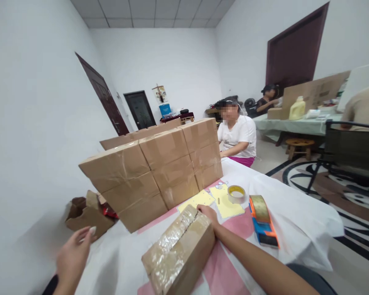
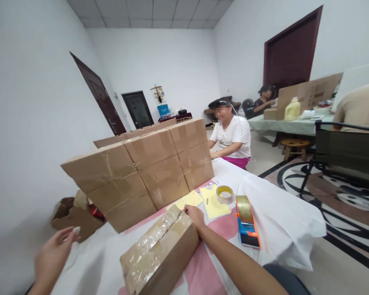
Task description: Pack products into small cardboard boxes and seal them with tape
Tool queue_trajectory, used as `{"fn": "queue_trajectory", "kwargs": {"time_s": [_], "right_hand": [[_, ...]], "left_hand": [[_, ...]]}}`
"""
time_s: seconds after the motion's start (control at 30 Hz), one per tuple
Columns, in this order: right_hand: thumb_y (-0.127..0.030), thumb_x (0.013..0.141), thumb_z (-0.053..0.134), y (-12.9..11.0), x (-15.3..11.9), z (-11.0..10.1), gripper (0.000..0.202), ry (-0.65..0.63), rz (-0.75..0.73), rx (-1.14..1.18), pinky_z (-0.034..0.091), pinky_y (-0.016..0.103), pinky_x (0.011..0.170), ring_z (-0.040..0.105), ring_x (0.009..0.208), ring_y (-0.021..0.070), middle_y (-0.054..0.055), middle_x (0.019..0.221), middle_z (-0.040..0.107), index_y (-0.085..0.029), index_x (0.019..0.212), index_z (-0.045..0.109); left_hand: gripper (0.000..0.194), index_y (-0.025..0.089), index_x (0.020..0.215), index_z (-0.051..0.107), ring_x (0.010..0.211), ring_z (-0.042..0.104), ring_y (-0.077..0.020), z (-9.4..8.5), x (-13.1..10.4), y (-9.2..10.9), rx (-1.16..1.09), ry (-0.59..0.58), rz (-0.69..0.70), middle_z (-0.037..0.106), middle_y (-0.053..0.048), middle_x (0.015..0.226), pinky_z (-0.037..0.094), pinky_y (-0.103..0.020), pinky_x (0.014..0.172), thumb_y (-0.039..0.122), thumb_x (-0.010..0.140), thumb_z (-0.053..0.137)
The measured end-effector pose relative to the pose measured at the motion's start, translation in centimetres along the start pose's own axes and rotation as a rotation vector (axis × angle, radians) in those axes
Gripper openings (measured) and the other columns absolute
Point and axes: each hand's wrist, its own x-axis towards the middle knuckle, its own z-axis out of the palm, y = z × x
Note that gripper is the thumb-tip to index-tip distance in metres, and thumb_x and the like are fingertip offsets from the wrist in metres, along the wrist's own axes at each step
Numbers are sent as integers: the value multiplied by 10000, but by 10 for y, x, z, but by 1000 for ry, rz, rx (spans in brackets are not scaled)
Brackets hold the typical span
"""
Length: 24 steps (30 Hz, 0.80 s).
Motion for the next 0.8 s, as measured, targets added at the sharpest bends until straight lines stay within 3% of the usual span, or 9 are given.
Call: {"fn": "queue_trajectory", "kwargs": {"time_s": [0.17, 0.3, 0.4, 0.5, 0.57, 0.67, 0.8], "right_hand": [[-232, 824, 589, -1, -10, -11, 101, -77, -155, -33, 254, 258, 611, 570, 730, 161, 42, 827, 721, -188, 814, 680], [-223, 832, 585, -6, -22, -24, 132, -117, -304, -74, 252, 270, 623, 563, 699, 169, 57, 753, 692, -171, 735, 658], [-237, 802, 632, -13, -30, -43, 95, -109, -392, -61, 283, 264, 639, 566, 698, 164, 32, 722, 671, -176, 734, 657], [-234, 840, 609, -26, -40, -70, 111, -52, -474, 60, 343, 230, 658, 562, 681, 130, -16, 725, 650, -202, 909, 690], [-229, 846, 614, -36, -47, -88, 184, -2, -557, 216, 372, 208, 654, 547, 649, 111, -40, 710, 623, -213, 1010, 695], [-218, 814, 656, -48, -57, -104, 205, 108, -596, 364, 386, 202, 642, 547, 633, 106, -47, 690, 605, -207, 1013, 705], [-196, 822, 643, -53, -64, -107, 124, 209, -512, 331, 371, 216, 619, 562, 623, 116, -30, 669, 633, -209, 911, 729]], "left_hand": [[419, 237, 821, 604, 740, 740, -282, 22, -48, 94, -221, -310, 141, 761, -31, 794, 541, -323, 671, 615, 647, 657], [441, 238, 944, 649, 755, 724, -240, 37, -93, 181, -295, -520, 322, 767, -29, 842, 538, -315, 741, 615, 716, 659], [348, 240, 943, 701, 844, 715, -235, 45, -128, 229, -224, -663, 470, 768, -32, 885, 508, -307, 776, 544, 800, 611], [272, 238, 878, 713, 802, 686, -211, 53, -158, 256, -162, -790, 600, 745, -19, 834, 472, -299, 754, 455, 870, 548], [260, 233, 877, 713, 806, 668, -203, 56, -170, 266, -181, -810, 682, 729, -27, 857, 459, -300, 762, 426, 883, 539], [261, 233, 884, 719, 822, 637, -197, 57, -180, 275, -189, -748, 800, 692, -44, 935, 436, -311, 770, 424, 899, 541], [259, 266, 890, 724, 837, 633, -197, 54, -189, 282, 8, -673, 913, 694, -22, 938, 373, -336, 774, 387, 952, 504]]}}
